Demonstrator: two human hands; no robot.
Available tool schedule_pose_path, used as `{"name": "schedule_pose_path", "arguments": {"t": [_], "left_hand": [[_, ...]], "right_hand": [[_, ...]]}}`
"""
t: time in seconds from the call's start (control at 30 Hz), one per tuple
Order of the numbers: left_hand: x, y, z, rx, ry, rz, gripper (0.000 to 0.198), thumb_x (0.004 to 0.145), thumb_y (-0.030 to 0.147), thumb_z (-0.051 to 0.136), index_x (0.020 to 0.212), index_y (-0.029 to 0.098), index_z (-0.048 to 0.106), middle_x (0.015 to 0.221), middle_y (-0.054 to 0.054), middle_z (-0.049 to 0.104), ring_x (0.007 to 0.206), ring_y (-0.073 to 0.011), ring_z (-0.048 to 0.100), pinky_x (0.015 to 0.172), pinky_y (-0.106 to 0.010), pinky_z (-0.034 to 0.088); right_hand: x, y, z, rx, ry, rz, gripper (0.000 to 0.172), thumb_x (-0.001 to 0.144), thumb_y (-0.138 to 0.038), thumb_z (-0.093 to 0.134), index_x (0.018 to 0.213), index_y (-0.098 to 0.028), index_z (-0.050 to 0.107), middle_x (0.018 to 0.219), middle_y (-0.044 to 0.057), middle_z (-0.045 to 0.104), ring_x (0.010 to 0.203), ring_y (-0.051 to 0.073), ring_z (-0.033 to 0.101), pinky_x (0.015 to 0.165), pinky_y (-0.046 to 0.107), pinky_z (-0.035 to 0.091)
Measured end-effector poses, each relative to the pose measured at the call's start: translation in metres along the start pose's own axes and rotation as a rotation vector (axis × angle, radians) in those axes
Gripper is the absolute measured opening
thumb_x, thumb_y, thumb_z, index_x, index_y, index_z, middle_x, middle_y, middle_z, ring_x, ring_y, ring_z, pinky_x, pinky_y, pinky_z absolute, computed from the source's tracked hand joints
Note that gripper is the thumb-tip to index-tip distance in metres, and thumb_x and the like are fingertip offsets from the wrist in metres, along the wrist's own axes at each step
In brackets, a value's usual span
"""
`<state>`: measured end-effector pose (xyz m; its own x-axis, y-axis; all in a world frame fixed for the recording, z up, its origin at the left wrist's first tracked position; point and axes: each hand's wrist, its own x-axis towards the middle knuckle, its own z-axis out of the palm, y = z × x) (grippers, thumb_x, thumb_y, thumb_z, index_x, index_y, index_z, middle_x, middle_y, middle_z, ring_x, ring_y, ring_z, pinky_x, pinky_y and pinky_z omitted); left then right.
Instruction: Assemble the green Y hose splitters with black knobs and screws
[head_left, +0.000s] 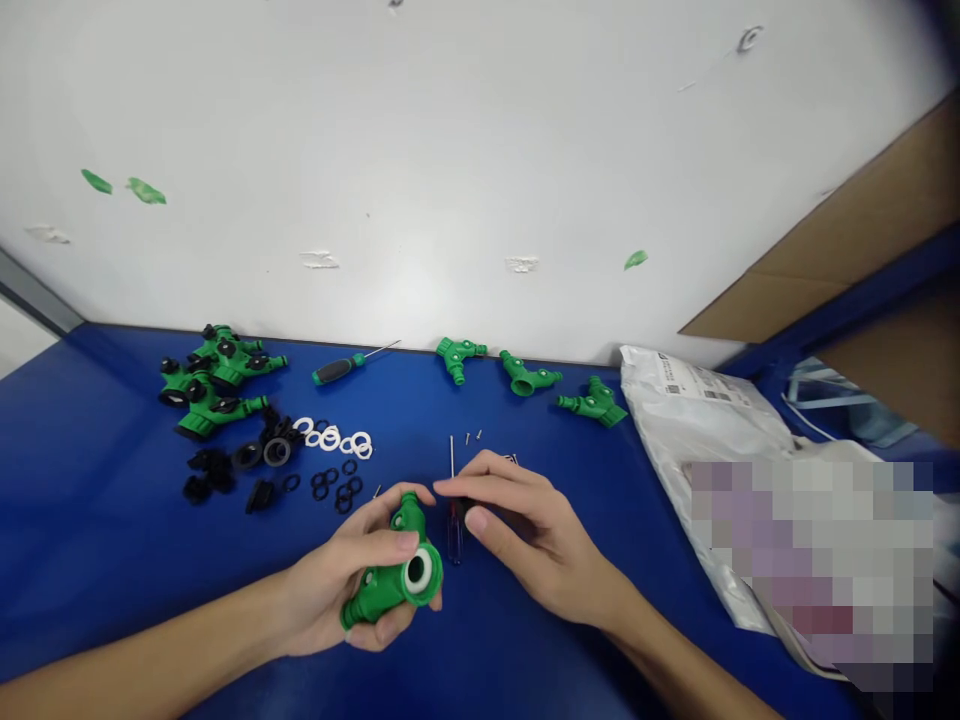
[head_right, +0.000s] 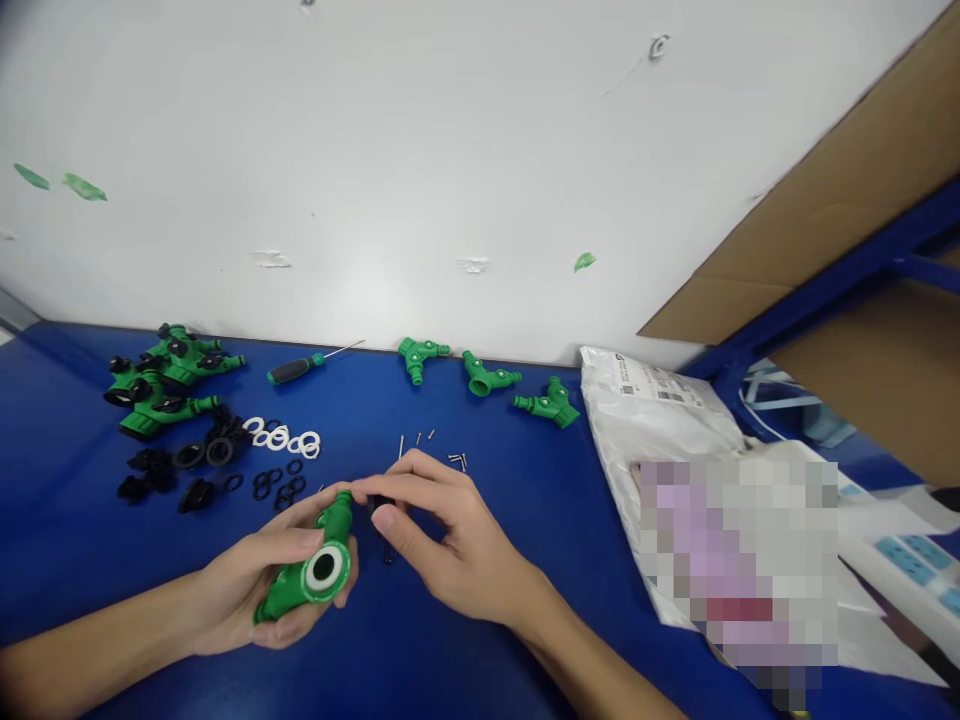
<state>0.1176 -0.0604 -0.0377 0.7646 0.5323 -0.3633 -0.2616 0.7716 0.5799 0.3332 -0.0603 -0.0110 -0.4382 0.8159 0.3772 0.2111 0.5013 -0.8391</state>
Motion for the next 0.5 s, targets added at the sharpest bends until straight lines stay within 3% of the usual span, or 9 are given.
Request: {"name": "schedule_pose_path", "arguments": {"t": [0.2, 0.33, 0.5], "left_hand": [[0.001, 0.001, 0.002, -0.066, 0.026, 0.014, 0.050, 0.084, 0.040, 0.069, 0.121, 0.025, 0.039, 0.069, -0.005, 0.072, 0.035, -0.0074, 0.048, 0.030, -0.012, 0.029], [0.001, 0.000, 0.003, -0.078, 0.050, 0.024, 0.040, 0.085, 0.038, 0.068, 0.114, 0.025, 0.044, 0.065, -0.005, 0.071, 0.035, -0.0080, 0.049, 0.030, -0.012, 0.029], [0.002, -0.001, 0.005, -0.094, 0.102, 0.011, 0.035, 0.085, 0.035, 0.068, 0.111, 0.026, 0.045, 0.056, 0.003, 0.063, 0.033, -0.0075, 0.047, 0.029, -0.012, 0.029]], "right_hand": [[-0.007, -0.002, 0.015, 0.197, 0.131, 0.009, 0.020, 0.087, -0.015, 0.069, 0.104, -0.025, 0.068, 0.091, 0.003, 0.065, 0.076, 0.014, 0.061, 0.069, 0.029, 0.054], [-0.009, -0.002, 0.021, 0.118, 0.115, -0.101, 0.026, 0.081, -0.008, 0.073, 0.102, -0.022, 0.067, 0.098, 0.006, 0.069, 0.081, 0.016, 0.066, 0.071, 0.030, 0.057], [-0.010, -0.001, 0.022, 0.021, 0.087, -0.169, 0.022, 0.081, -0.004, 0.072, 0.097, -0.019, 0.068, 0.111, 0.010, 0.067, 0.097, 0.017, 0.068, 0.087, 0.029, 0.056]]}}
